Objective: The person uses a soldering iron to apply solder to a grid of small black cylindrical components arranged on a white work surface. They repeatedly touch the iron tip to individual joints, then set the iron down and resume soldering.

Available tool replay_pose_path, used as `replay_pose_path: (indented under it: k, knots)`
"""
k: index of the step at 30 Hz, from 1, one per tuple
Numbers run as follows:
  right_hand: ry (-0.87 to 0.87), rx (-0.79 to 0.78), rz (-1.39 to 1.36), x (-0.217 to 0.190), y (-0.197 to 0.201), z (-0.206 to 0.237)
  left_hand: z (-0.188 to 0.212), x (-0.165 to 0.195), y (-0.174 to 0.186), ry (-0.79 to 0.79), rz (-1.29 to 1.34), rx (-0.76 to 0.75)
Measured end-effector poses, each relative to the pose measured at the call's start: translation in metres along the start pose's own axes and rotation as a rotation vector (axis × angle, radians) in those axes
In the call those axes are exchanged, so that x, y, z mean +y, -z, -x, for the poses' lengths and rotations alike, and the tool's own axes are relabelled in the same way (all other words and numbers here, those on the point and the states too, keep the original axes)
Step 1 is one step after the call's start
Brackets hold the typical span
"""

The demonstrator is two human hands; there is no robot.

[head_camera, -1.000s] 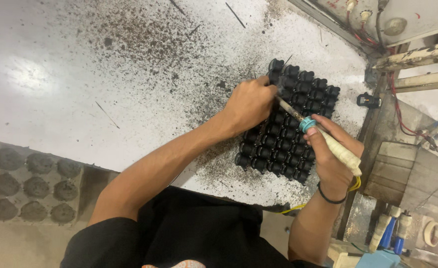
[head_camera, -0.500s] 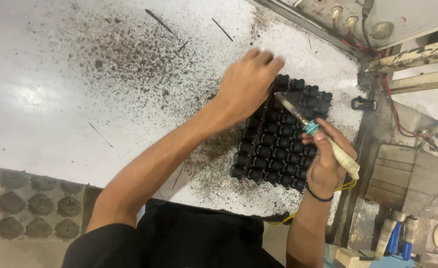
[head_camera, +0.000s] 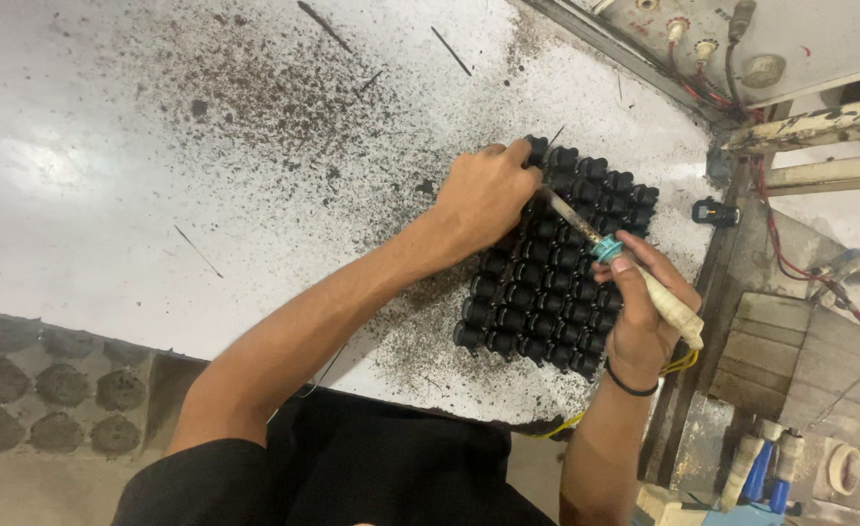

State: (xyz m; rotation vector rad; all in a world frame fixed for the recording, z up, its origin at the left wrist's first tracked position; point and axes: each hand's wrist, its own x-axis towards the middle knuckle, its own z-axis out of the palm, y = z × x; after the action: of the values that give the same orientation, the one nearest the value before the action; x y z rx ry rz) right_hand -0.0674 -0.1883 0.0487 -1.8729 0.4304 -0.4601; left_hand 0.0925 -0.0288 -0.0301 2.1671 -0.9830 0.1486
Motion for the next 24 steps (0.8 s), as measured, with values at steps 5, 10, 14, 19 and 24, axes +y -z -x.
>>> replay_pose_path:
  k: [5, 10, 14, 19, 24]
  knots:
    - [-0.014, -0.053, 0.115, -0.016, -0.001, -0.006, -0.002, 0.005, 0.000, -0.024, 0.003, 0.008]
    - [-0.013, -0.081, 0.159, -0.024, -0.003, -0.009, -0.003, 0.007, 0.002, 0.003, 0.020, -0.031]
    - [-0.015, -0.091, 0.153, -0.026, -0.004, -0.008, -0.004, 0.005, 0.000, 0.022, 0.043, -0.054]
    - [-0.020, -0.074, 0.144, -0.025, -0.004, -0.007, -0.001, 0.009, 0.008, 0.045, 0.107, 0.090]
    - [0.048, 0.020, -0.018, -0.018, 0.001, -0.003, -0.015, 0.021, 0.039, 0.093, 0.159, 0.043]
